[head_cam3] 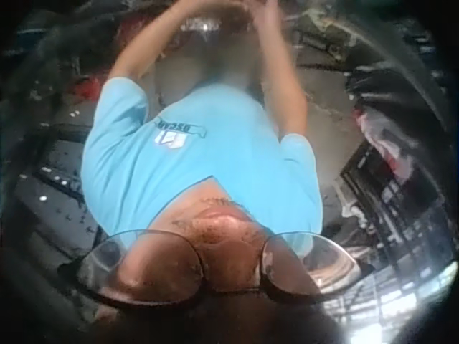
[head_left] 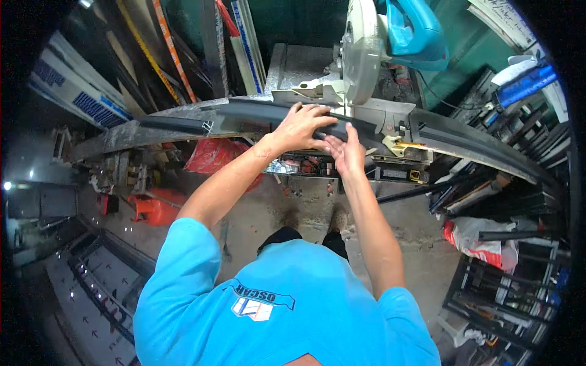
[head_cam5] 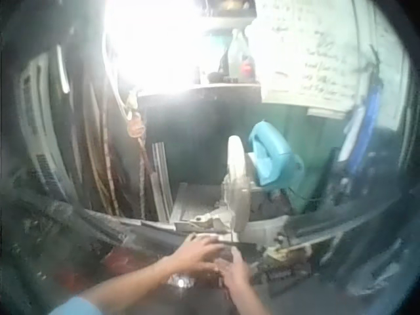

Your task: The person uses a miter saw to cut a long black profile into smaller segments. They measure and mark the profile, position it on the saw, and make several cuts. The person then fits the cut pieces into a window frame to check alignment.

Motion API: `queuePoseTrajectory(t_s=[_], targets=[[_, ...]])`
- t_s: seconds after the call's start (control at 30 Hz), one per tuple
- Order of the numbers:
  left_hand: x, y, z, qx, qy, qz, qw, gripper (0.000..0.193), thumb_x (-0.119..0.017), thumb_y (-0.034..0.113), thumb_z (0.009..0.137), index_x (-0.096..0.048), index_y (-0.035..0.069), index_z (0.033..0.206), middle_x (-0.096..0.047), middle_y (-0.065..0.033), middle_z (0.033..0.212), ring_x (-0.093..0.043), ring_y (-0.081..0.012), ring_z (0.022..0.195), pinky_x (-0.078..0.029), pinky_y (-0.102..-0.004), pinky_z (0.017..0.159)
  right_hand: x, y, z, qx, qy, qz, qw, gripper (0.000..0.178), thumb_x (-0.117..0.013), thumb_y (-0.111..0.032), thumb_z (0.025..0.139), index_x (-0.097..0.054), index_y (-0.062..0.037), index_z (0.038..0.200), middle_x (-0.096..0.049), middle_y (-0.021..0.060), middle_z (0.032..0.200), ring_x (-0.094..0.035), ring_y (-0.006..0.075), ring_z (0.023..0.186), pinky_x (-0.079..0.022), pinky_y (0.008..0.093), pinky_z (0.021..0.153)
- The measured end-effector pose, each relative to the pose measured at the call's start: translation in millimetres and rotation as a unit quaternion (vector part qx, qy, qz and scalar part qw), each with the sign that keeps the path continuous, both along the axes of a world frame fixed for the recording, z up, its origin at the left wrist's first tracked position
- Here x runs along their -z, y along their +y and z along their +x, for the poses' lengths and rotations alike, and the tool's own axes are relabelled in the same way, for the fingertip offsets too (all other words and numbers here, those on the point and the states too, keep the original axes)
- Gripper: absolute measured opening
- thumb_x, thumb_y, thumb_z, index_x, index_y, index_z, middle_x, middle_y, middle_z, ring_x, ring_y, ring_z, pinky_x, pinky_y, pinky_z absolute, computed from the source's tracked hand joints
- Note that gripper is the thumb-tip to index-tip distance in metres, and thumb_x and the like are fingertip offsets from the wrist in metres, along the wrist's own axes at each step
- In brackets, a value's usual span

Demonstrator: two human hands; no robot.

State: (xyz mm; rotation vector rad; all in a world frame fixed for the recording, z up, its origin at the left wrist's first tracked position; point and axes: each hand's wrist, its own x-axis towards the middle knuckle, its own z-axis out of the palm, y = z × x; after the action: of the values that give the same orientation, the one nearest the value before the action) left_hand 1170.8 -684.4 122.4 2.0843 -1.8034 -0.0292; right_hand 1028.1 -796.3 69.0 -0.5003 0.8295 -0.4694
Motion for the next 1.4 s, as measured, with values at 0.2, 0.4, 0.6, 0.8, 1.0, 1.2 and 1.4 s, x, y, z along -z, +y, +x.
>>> queuePoseTrajectory(t_s=[0.2, 0.4, 0.6, 0.8, 1.0, 1.2, 1.4], targets=[[27.0, 8.5, 64.8, 0.072, 0.003, 0.028, 0.997, 0.065, -0.086, 0.034, 0.071, -0.067, 0.014, 0.13, -0.064, -0.0063, 0.132, -0.059, -0.0308, 0.123, -0.05, -0.0442, 0.099, 24.3, 5.9, 60.3, -0.06, -0.008, 0.04, 0.997, 0.084, -0.069, -0.051, 0.095, -0.033, 0.0099, 0.141, -0.052, 0.0374, 0.13, -0.063, 0.0433, 0.115, -0.059, 0.0512, 0.09], [63.2, 16.9, 106.6, 0.042, 0.006, -0.004, 0.999, 0.053, -0.08, 0.016, 0.076, -0.065, 0.011, 0.127, -0.071, -0.0122, 0.115, -0.065, -0.0348, 0.11, -0.052, -0.0459, 0.095, 5.5, 32.3, 49.1, -0.201, 0.028, -0.087, 0.975, 0.04, -0.074, -0.037, 0.095, -0.063, -0.0032, 0.115, -0.07, 0.0088, 0.112, -0.069, 0.0192, 0.1, -0.058, 0.0362, 0.087], [59.6, 9.7, 102.4, -0.054, -0.008, -0.032, 0.998, 0.039, -0.082, 0.018, 0.075, -0.071, 0.01, 0.112, -0.066, -0.0122, 0.117, -0.062, -0.0348, 0.113, -0.048, -0.0472, 0.094, -167.5, 36.5, -49.1, -0.331, 0.018, -0.427, 0.841, 0.032, -0.068, -0.018, 0.099, -0.066, 0.0009, 0.125, -0.072, 0.0098, 0.112, -0.071, 0.0149, 0.093, -0.058, 0.0291, 0.085], [43.4, 14.6, 95.3, -0.107, -0.174, -0.096, 0.974, 0.046, -0.087, 0.033, 0.072, -0.076, 0.027, 0.116, -0.056, -0.0068, 0.137, -0.049, -0.0309, 0.13, -0.032, -0.0618, 0.109, -355.5, 9.9, -52.6, -0.049, 0.115, -0.793, 0.596, 0.033, -0.066, -0.027, 0.1, -0.073, 0.0004, 0.116, -0.076, 0.0102, 0.097, -0.072, 0.0174, 0.084, -0.058, 0.0323, 0.08], [59.2, -3.6, 108.4, -0.114, -0.044, 0.019, 0.992, 0.04, -0.086, 0.037, 0.074, -0.078, 0.028, 0.112, -0.059, -0.0027, 0.135, -0.057, -0.0281, 0.122, -0.04, -0.0585, 0.099, -392.4, -82.3, 45.9, -0.003, 0.238, -0.892, 0.385, 0.042, -0.066, -0.037, 0.092, -0.072, 0.0039, 0.101, -0.072, 0.0165, 0.088, -0.067, 0.0272, 0.08, -0.052, 0.038, 0.075], [58.6, -5.8, 108.7, -0.119, -0.024, 0.016, 0.992, 0.039, -0.087, 0.036, 0.073, -0.08, 0.027, 0.11, -0.06, -0.0017, 0.135, -0.057, -0.0277, 0.119, -0.04, -0.0565, 0.097, -369.5, -204.6, 97.0, -0.148, 0.374, -0.87, 0.286, 0.042, -0.058, -0.035, 0.098, -0.072, 0.0039, 0.095, -0.072, 0.0204, 0.092, -0.068, 0.0296, 0.081, -0.054, 0.0425, 0.072], [58.0, -6.2, 106.6, -0.127, -0.031, 0.024, 0.991, 0.039, -0.087, 0.035, 0.072, -0.08, 0.026, 0.11, -0.061, -0.0035, 0.131, -0.057, -0.0302, 0.119, -0.04, -0.0565, 0.096, -381.8, -133.2, 76.9, -0.182, 0.34, -0.458, 0.801, 0.054, -0.037, -0.04, 0.107, -0.064, -0.0007, 0.083, -0.063, 0.0157, 0.075, -0.06, 0.0324, 0.062, -0.052, 0.0482, 0.055]])
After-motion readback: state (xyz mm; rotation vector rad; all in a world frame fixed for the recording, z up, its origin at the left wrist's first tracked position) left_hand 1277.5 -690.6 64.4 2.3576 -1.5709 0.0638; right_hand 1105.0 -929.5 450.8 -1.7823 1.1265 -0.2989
